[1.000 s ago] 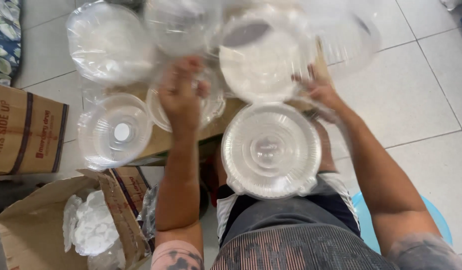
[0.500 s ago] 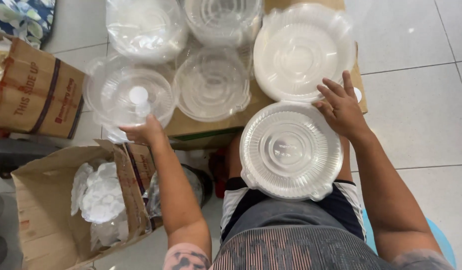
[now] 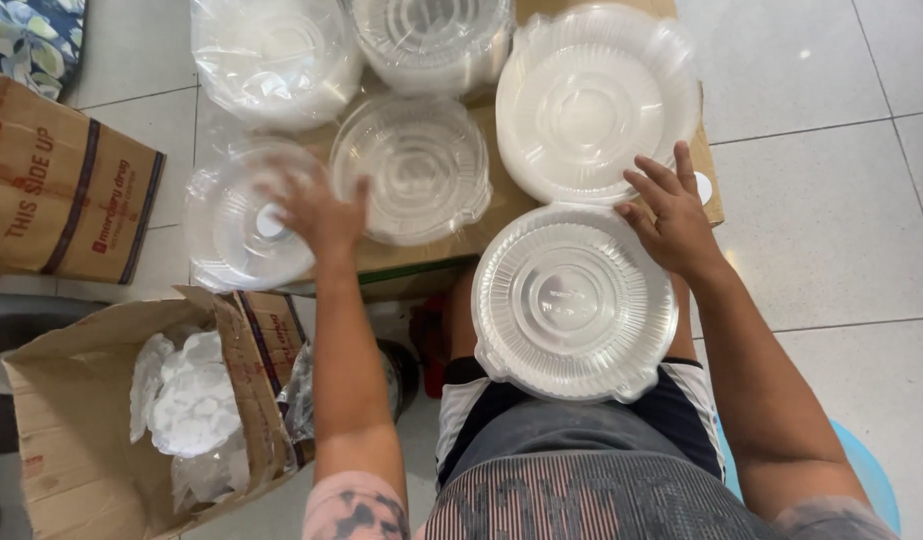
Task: Applying circular stickers to the lids of clear plastic food containers and organizing them on a cardboard box.
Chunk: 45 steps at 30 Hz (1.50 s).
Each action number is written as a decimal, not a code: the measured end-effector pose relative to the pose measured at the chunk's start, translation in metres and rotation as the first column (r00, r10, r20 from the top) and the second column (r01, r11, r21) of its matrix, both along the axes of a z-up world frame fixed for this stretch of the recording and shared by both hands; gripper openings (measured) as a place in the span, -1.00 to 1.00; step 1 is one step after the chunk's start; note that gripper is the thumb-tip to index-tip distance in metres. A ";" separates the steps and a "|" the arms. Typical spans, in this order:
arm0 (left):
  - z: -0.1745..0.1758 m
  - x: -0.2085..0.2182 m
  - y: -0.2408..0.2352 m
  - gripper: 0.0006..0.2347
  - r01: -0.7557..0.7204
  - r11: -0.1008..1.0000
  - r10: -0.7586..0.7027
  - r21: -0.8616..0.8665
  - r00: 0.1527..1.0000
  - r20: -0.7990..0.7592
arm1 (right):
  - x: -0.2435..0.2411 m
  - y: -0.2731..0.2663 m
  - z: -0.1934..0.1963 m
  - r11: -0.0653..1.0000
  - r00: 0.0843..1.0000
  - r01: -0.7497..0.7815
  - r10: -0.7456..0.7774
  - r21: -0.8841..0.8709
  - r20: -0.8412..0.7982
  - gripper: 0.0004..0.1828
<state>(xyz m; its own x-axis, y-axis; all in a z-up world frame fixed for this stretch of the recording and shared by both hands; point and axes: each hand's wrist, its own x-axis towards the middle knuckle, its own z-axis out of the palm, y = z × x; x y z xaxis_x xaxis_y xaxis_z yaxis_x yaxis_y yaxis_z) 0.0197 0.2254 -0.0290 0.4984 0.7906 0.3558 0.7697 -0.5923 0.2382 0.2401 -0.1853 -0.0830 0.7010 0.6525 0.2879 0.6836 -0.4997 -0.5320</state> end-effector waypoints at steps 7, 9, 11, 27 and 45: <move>-0.101 0.023 0.048 -0.24 -0.009 0.873 -0.269 -0.488 0.825 -0.496 | 0.002 0.003 0.008 1.000 1.000 0.004 -0.003 0.005 -0.004 -0.51; -0.099 0.020 0.048 -0.30 0.029 0.876 -0.280 -0.481 0.843 -0.459 | 0.013 0.008 0.014 0.994 0.995 0.027 -0.038 0.109 0.098 -0.39; -0.056 0.014 0.030 -0.28 0.078 0.872 -0.275 -0.484 0.895 -0.350 | 0.046 0.013 0.022 0.983 0.986 0.127 -0.139 0.134 0.087 -0.37; -0.014 0.011 -0.214 -0.36 0.758 0.602 -0.788 -0.249 0.614 -0.036 | 0.108 0.052 -0.002 0.874 0.871 0.463 -0.418 -0.149 0.256 -0.31; -0.004 0.013 -0.211 -0.53 0.789 0.585 -0.756 -0.186 0.614 0.225 | 0.079 0.032 0.078 0.901 0.877 0.402 -0.430 0.162 0.215 -0.90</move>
<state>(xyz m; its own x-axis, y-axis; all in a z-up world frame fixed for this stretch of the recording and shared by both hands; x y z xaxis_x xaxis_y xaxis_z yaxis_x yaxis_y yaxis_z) 0.0327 0.0147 -0.0333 0.9331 0.1897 0.3055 0.0072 -0.8592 0.5115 0.3193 -0.1530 -0.0051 0.8014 0.2705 0.5335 0.5384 -0.7148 -0.4464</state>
